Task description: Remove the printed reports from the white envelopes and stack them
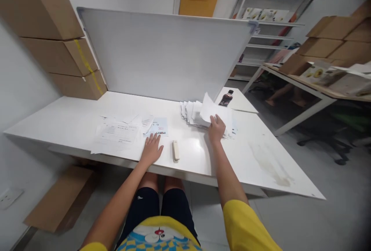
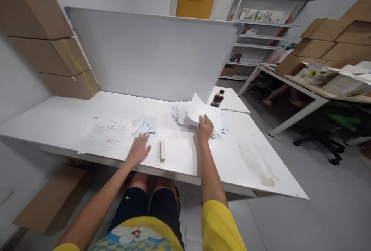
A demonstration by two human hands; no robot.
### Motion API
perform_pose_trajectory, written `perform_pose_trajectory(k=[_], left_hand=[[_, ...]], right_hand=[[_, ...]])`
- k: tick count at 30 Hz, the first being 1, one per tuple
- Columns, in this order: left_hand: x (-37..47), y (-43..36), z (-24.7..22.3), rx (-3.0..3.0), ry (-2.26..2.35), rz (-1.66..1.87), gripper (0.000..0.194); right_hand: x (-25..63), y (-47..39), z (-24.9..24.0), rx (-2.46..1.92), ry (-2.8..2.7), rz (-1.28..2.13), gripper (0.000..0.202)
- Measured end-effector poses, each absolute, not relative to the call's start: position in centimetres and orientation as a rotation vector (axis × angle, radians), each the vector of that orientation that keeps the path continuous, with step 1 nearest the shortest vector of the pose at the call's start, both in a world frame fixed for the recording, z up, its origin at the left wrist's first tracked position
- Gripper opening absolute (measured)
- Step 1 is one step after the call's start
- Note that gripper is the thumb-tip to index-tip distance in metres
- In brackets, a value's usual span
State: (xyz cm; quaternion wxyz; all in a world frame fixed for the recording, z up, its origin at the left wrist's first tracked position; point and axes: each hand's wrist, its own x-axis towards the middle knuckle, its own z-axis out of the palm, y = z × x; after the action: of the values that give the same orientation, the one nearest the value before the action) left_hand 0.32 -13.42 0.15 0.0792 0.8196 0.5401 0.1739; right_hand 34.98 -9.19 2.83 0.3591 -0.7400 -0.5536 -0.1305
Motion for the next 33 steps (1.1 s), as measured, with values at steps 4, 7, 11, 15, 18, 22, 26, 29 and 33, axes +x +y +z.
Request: perform_pose_trajectory(k=[4, 7, 11, 15, 18, 22, 26, 29, 33], left_hand=[[0.4, -14.3, 0.7, 2.402, 1.603, 0.669, 0.051], [-0.6, -15.0, 1.0, 2.333, 1.662, 0.792, 0.047], [-4.5, -15.0, 1.4, 2.136, 2.038, 0.691, 0.069], [-8.5, -15.6, 1.1, 1.909, 2.404, 0.565, 0.076], [-9.4, -16.8, 0.7, 1.919, 2.446, 0.581, 0.071], [-9.0, -17.9, 0.6, 1.958, 2.478, 0.667, 0.066], [-9.2, -17.5, 1.3, 1.985, 2.492, 0.688, 0.065], [-9.9, -17.0, 1.7, 1.974, 2.512, 0.731, 0.06], [-10.8, -16.3, 2.1, 1.95, 2.542, 0.748, 0.043]], right_hand=[[34.5, -7.8, -0.3, -1.995, -1.539, -0.153, 0.055], [33.9, -9.2, -0.9, -1.879, -1.744, -0.159, 0.065], [32.6, -13.5, -1.2, -1.799, -1.725, -0.171, 0.065], [31.0, -18.2, -1.8, -1.828, -1.643, 0.108, 0.061], [30.0, -20.6, -2.3, -1.743, -1.868, 0.241, 0.057], [29.3, -21.5, -2.5, -1.7, -1.948, 0.166, 0.051], [29.3, -21.3, -2.2, -1.703, -1.915, 0.18, 0.049], [29.3, -21.2, -1.9, -1.718, -1.907, 0.181, 0.047], [29.2, -21.3, -1.9, -1.73, -1.906, 0.18, 0.046]])
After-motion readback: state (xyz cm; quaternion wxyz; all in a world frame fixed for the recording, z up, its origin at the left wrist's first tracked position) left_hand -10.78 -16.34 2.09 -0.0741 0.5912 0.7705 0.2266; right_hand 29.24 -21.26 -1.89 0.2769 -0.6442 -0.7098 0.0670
